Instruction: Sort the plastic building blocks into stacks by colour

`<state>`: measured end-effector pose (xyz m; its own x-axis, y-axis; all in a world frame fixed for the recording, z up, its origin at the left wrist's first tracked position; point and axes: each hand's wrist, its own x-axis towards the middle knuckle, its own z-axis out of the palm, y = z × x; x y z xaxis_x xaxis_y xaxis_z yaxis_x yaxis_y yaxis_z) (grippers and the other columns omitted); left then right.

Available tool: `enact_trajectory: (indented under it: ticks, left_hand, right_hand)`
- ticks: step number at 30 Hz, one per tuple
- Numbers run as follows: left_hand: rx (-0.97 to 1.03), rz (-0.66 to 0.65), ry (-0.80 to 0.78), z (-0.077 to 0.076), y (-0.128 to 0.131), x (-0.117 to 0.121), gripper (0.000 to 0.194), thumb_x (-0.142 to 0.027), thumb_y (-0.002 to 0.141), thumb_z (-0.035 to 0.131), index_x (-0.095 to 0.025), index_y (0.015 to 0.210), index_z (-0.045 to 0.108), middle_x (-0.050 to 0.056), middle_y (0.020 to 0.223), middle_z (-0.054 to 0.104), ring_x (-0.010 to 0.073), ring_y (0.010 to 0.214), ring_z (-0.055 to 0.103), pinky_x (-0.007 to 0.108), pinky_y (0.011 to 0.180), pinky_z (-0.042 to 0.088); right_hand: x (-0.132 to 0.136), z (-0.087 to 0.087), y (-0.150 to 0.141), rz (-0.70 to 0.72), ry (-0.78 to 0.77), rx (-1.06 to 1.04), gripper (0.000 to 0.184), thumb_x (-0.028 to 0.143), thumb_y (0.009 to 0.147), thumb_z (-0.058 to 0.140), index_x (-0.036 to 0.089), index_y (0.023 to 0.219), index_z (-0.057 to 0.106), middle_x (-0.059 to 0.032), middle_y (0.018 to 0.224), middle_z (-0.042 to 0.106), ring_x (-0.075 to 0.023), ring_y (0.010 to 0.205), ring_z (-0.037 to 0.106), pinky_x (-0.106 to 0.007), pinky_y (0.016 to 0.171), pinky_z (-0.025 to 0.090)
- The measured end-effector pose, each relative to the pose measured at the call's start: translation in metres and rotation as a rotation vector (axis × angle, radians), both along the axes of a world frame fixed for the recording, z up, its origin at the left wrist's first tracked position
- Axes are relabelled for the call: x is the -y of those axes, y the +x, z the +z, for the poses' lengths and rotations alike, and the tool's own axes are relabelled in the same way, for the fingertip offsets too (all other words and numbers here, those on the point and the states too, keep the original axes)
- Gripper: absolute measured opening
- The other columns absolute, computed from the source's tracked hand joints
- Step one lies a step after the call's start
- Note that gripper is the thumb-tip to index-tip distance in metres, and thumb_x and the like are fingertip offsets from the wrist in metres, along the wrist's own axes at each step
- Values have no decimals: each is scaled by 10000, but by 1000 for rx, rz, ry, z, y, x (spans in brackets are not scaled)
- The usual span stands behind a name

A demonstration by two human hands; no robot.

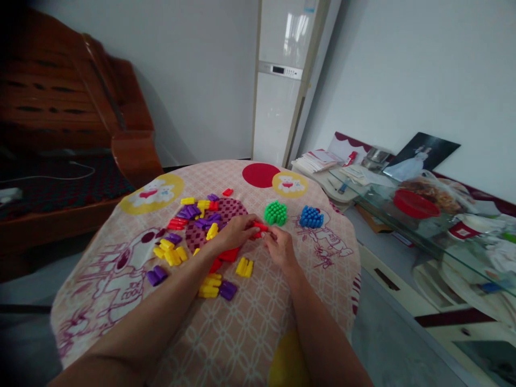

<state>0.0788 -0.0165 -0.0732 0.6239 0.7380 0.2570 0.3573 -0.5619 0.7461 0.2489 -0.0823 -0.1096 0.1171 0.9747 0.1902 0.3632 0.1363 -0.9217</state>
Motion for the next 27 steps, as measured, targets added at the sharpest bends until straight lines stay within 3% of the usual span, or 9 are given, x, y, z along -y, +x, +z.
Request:
enact_trajectory:
  ticks: [7,12,15,17,20,23,27]
  left_hand:
    - [-59,-103,76,-4,5,2,266,-226,882,478,-182,1028,696,58,941,739,178,831,667,259,765,481]
    - [-91,-61,83,-4,1,-3,287,-217,840,533,-172,1072,697,54,936,749,177,819,680,265,772,506]
    - [-99,51,120,-5,-3,-9,310,-200,844,526,-155,1105,686,71,1003,748,178,872,691,274,814,523]
    - [-132,137,181,-8,-6,-13,310,-171,841,520,-142,1097,691,86,1019,745,186,894,692,286,838,529]
    - [-197,198,272,-14,-6,-17,315,-127,837,510,-122,1092,697,113,1068,734,209,1001,679,310,924,516]
    - [-274,194,293,-21,-5,-16,343,-103,841,501,-118,1131,685,128,1159,710,221,1115,647,318,995,488]
    - [-354,149,253,-25,-3,-15,375,-98,850,495,-142,1184,661,122,1226,686,215,1152,630,319,1020,471]
  right_hand:
    - [-1,7,-1,-14,-61,-253,304,446,723,674,176,858,640,-7,622,669,-145,486,605,-224,415,454]
    - [-5,9,23,-116,-56,-197,287,410,664,690,161,806,673,2,552,644,-144,446,573,-233,414,447]
    - [0,18,58,-366,-37,17,295,382,681,632,146,834,722,-25,584,671,-176,496,608,-262,471,466]
    - [7,26,82,-602,-19,289,286,319,700,595,144,864,752,-66,697,722,-213,641,672,-292,601,508]
    - [18,37,106,-842,-166,718,275,250,747,576,149,912,771,-145,896,748,-279,880,693,-344,757,507]
    - [25,42,112,-899,-334,925,296,222,821,542,148,1010,757,-185,976,731,-297,938,685,-363,772,496]
    - [26,41,109,-866,-423,988,289,187,837,528,155,1029,742,-175,978,717,-279,935,680,-344,761,484]
